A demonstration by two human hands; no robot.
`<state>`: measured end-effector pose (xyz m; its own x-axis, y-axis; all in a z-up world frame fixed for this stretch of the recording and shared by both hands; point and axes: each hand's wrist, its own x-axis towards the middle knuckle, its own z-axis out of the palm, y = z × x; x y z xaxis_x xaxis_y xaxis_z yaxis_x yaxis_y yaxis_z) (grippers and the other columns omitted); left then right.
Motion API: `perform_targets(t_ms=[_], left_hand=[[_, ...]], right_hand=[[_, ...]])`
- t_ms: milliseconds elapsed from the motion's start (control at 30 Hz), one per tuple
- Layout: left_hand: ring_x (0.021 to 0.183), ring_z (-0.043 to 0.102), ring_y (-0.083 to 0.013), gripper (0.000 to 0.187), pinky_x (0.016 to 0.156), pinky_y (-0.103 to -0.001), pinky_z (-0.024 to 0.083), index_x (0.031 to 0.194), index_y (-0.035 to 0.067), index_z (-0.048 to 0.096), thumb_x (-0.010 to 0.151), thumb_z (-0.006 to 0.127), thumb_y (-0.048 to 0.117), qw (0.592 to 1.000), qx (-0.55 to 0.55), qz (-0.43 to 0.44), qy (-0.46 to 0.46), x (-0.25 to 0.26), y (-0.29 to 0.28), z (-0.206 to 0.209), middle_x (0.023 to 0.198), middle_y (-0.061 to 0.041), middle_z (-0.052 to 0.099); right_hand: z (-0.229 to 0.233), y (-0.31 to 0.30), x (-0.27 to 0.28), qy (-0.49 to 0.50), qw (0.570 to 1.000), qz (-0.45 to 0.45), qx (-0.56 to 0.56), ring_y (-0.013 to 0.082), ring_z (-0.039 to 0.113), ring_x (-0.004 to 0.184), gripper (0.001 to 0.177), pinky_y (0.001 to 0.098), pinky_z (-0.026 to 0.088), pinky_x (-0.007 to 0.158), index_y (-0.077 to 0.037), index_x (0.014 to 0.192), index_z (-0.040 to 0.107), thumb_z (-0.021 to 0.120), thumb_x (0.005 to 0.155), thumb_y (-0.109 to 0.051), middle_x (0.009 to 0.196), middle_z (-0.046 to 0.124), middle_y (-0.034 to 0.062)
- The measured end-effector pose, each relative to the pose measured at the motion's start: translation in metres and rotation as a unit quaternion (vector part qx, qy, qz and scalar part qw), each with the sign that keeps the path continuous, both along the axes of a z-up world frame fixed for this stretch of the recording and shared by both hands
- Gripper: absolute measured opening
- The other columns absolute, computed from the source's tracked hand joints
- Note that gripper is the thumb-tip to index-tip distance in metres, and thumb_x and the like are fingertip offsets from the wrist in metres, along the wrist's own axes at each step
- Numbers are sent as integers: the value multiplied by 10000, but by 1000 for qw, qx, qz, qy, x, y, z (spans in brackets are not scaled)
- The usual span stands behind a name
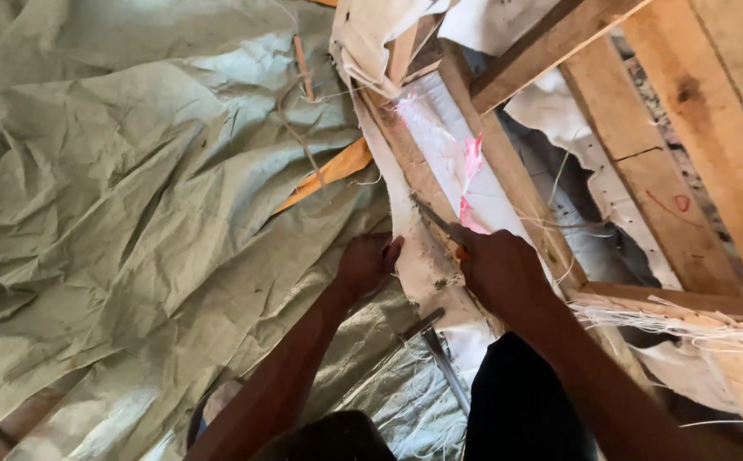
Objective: Removing fabric and staples from the lower edge of a wooden furniture frame using a hammer, pry bar, and scissors
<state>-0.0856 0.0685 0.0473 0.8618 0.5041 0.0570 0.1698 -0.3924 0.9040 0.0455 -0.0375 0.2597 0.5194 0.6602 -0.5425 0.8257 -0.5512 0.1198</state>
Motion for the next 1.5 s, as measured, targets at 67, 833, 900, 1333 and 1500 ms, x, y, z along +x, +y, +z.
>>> perform_targets(t_ms=[67,833,900,1333,1500], left_hand=[[608,660,-444,528,561,-509,519,699,44,552,1064,496,422,1000,-11,-8,0,1,0,4,614,-230,596],[600,669,-433,531,538,-482,531,670,68,552,1054,516,434,1000,9,17,17,6,-7,-5,596,-215,594],[587,666,-423,531,532,-475,530,667,68,552,1055,521,429,1000,13,17,13,7,-7,-5,593,-212,591],[692,645,-520,517,605,-591,497,680,9,598,1062,510,345,999,20,16,-23,6,-3,-14,624,-273,616],[681,656,-498,480,597,-564,506,687,26,580,1041,552,349,999,18,18,-24,1,-8,4,663,-271,626]], right_hand=[[-1,-8,-8,-25,998,-45,31,392,774,845,391,507,626,762,-307,1354,636,513,983,-328,837,756,140],[-43,-22,55,80,994,75,17,423,747,909,518,548,582,856,-243,1516,449,463,1001,-294,936,764,164],[-44,-25,61,96,992,74,32,432,745,892,535,553,582,843,-225,1517,458,495,987,-282,920,763,171],[-75,-48,-24,-5,967,-39,251,410,746,731,490,526,601,714,-312,1469,530,462,987,-369,710,725,193],[-138,-77,-11,-134,889,43,436,291,727,613,442,421,590,543,-233,1393,675,587,963,-285,678,720,122]])
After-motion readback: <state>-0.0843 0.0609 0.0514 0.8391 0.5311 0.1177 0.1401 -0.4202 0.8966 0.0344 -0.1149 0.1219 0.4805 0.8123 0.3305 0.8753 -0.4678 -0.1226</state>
